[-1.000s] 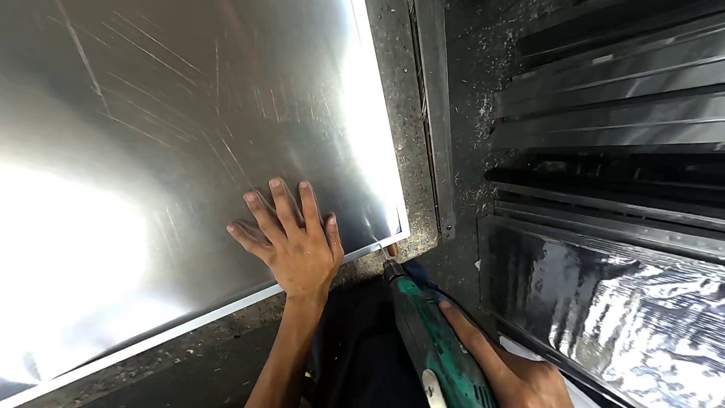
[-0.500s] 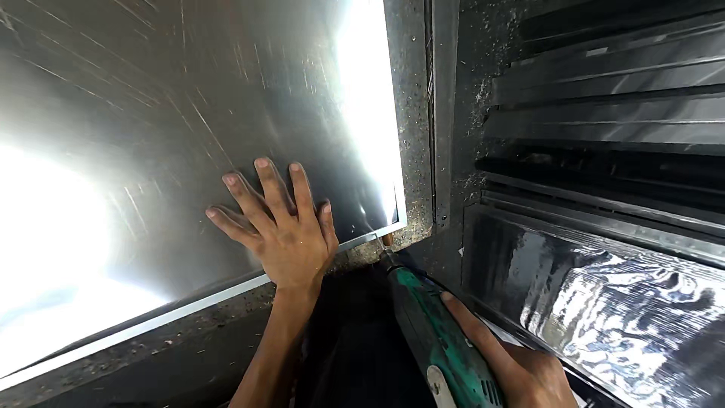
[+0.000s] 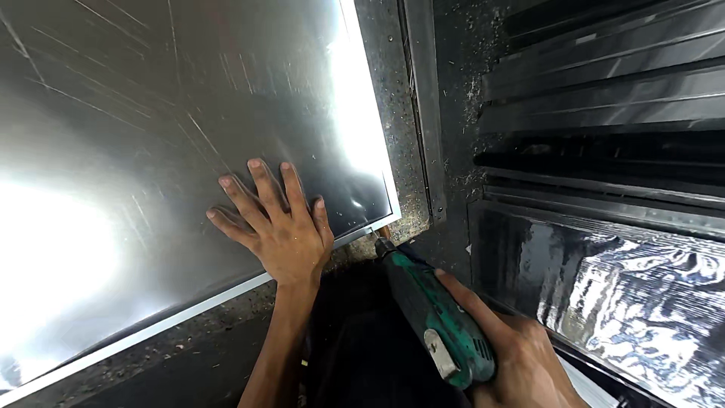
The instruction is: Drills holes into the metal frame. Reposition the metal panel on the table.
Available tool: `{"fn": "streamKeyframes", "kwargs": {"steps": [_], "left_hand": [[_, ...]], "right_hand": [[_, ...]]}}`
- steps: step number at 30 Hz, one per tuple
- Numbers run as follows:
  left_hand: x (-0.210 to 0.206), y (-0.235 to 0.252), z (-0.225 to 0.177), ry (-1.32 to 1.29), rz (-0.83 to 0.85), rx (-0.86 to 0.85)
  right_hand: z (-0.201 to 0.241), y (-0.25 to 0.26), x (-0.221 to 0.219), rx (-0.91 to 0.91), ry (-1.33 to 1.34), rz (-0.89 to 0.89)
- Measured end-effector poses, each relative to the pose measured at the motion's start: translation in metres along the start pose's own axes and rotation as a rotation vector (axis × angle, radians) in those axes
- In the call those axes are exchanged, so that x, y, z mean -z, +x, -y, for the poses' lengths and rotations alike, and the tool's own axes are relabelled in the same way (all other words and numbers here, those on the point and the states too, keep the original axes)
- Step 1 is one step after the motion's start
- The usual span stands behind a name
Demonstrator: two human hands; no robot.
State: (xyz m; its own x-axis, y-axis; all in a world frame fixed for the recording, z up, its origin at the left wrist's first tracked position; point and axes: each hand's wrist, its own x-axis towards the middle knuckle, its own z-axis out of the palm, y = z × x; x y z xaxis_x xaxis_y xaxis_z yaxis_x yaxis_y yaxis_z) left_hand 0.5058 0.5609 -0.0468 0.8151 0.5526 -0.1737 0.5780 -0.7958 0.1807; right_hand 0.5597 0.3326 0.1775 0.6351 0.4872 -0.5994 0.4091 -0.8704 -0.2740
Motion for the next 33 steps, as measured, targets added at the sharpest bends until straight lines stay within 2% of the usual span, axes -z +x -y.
{"fn": "streamKeyframes", "kwargs": {"steps": [7,11,19,26,33], "left_hand": [[0.000,0.000,0.000,0.002,-0.021,-0.002],[0.000,-0.001,0.001,-0.005,-0.023,-0.012],[-0.001,0.000,0.002,0.016,-0.043,0.001],[-0.001,0.000,0.002,0.014,-0.047,0.008],[0.000,0.000,0.001,0.007,-0.034,0.021]], "right_hand": [[-0.006,0.002,-0.011,0.018,0.015,-0.074],[-0.004,0.018,-0.030,-0.044,0.026,-0.089],[-0.015,-0.017,0.031,-0.123,0.225,-0.030],[-0.030,0.006,0.024,-0.125,0.179,-0.167],[-0.025,0.012,0.028,-0.129,0.156,-0.113]]}}
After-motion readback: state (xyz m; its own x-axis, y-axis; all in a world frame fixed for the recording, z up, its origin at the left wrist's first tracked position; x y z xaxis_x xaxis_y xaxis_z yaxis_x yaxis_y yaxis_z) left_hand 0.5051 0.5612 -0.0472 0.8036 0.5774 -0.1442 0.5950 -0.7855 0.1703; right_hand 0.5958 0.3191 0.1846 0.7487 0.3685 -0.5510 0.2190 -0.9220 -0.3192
